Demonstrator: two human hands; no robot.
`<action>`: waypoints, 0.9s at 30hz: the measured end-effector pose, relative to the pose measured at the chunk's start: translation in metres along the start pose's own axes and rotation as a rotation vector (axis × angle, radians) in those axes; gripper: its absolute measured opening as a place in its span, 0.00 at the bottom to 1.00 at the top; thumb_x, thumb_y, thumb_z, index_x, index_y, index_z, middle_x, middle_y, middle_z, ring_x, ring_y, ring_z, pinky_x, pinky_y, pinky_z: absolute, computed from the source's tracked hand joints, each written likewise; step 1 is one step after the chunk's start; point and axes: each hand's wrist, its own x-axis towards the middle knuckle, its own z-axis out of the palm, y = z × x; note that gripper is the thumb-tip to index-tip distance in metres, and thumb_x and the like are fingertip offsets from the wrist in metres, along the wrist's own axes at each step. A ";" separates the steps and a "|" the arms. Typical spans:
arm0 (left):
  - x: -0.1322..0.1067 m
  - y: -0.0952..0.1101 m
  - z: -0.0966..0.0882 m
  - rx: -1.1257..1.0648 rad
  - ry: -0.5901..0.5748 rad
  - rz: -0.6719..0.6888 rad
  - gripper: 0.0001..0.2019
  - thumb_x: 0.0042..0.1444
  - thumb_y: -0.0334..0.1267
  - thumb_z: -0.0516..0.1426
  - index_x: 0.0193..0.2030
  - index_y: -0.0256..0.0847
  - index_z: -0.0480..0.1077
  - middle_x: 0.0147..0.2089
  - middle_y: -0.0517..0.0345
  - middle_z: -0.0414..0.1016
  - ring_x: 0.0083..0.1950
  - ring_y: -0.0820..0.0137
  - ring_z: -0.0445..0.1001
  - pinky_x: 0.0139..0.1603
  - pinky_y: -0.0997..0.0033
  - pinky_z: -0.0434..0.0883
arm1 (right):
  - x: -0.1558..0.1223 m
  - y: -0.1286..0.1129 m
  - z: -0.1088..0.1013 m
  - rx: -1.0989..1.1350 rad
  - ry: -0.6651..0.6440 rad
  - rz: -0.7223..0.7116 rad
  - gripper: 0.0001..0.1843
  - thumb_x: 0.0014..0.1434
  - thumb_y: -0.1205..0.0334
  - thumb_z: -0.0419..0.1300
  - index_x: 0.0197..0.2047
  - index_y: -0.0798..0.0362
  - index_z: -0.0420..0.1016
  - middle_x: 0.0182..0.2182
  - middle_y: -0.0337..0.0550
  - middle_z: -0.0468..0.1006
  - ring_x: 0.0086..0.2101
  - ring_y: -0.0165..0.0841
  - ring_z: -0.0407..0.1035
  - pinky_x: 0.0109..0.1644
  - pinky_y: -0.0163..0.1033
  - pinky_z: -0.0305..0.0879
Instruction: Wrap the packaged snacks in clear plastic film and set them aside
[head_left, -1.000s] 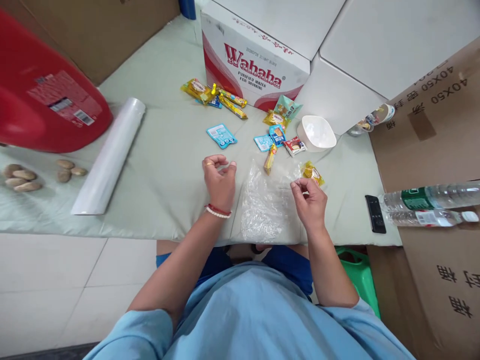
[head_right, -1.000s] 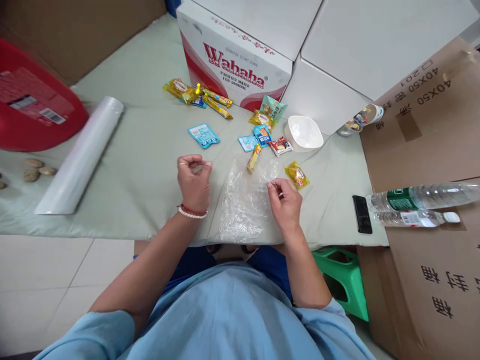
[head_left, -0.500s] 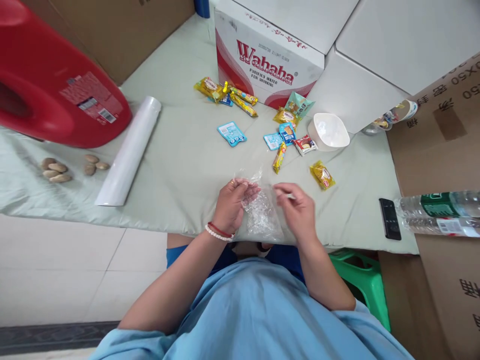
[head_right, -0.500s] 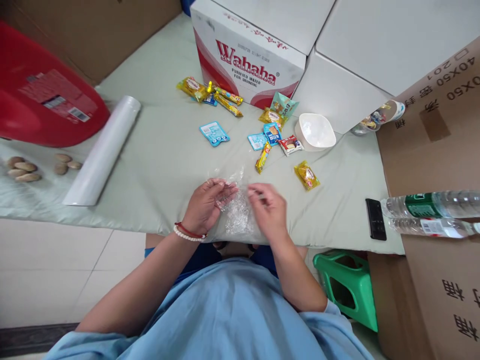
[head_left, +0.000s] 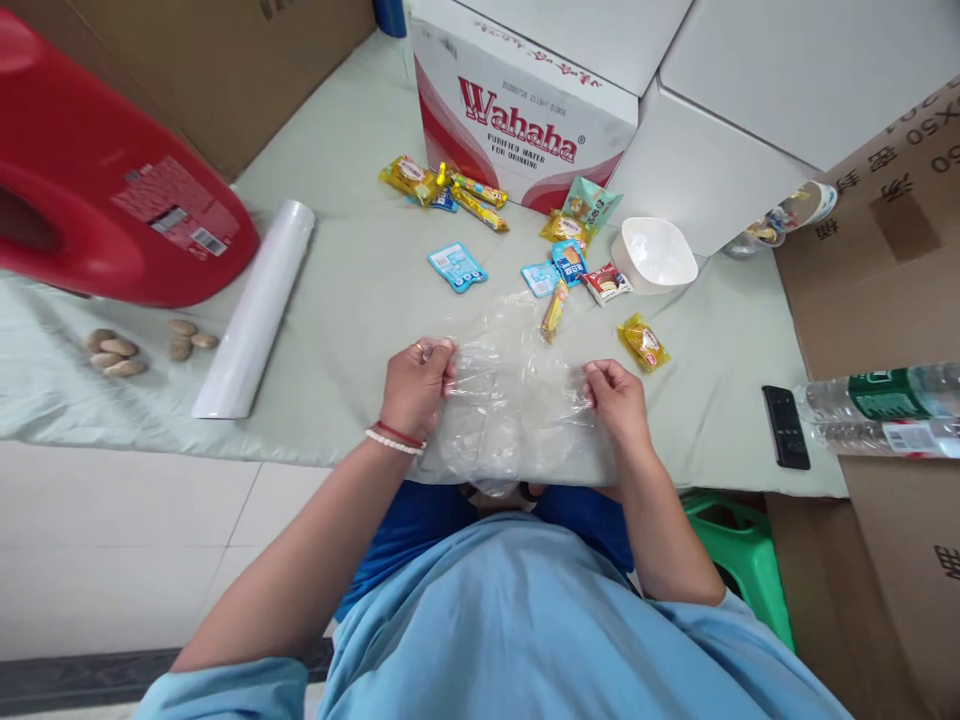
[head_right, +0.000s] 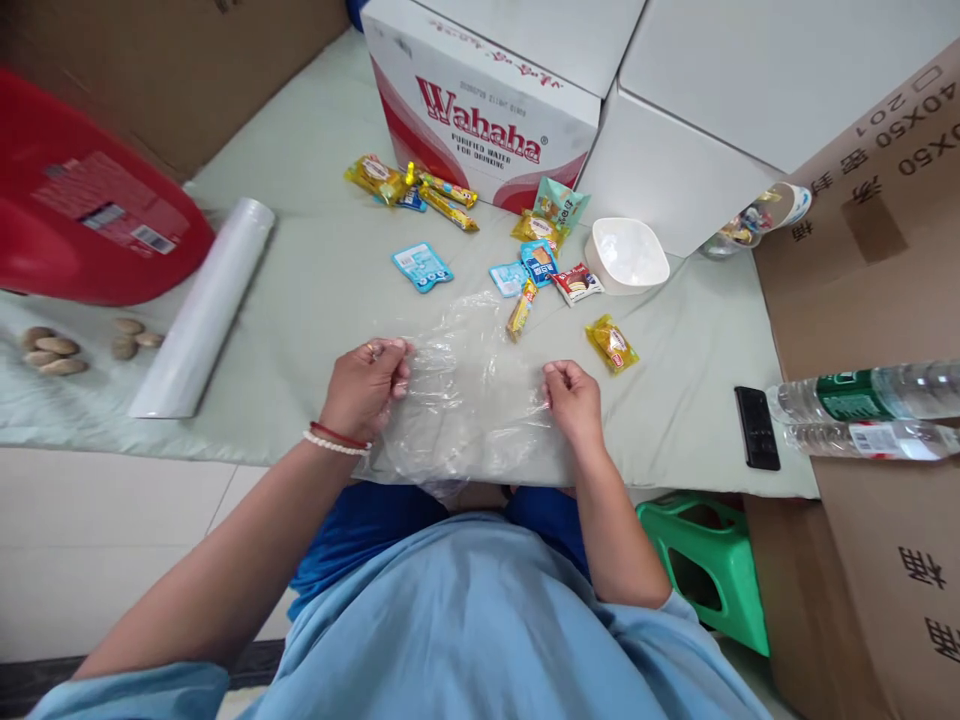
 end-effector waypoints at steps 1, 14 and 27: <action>0.008 0.001 -0.005 0.041 -0.008 0.009 0.08 0.60 0.36 0.65 0.31 0.38 0.73 0.20 0.65 0.67 0.16 0.78 0.58 0.16 0.76 0.53 | 0.003 -0.002 -0.007 0.014 -0.004 0.006 0.20 0.54 0.41 0.67 0.35 0.49 0.74 0.21 0.32 0.70 0.18 0.27 0.58 0.21 0.36 0.53; -0.010 0.068 -0.014 0.633 0.196 0.597 0.03 0.64 0.39 0.63 0.40 0.46 0.73 0.50 0.54 0.71 0.47 0.59 0.72 0.63 0.48 0.73 | -0.008 0.026 -0.028 -0.113 0.098 -0.035 0.20 0.61 0.40 0.63 0.34 0.49 0.73 0.21 0.32 0.69 0.20 0.28 0.58 0.26 0.36 0.56; -0.017 -0.039 -0.007 1.246 -0.591 0.770 0.30 0.68 0.51 0.55 0.76 0.52 0.62 0.82 0.46 0.51 0.83 0.48 0.49 0.80 0.31 0.33 | 0.004 0.043 -0.070 -0.580 0.114 -0.164 0.20 0.68 0.43 0.57 0.40 0.50 0.80 0.24 0.39 0.76 0.28 0.36 0.68 0.38 0.41 0.64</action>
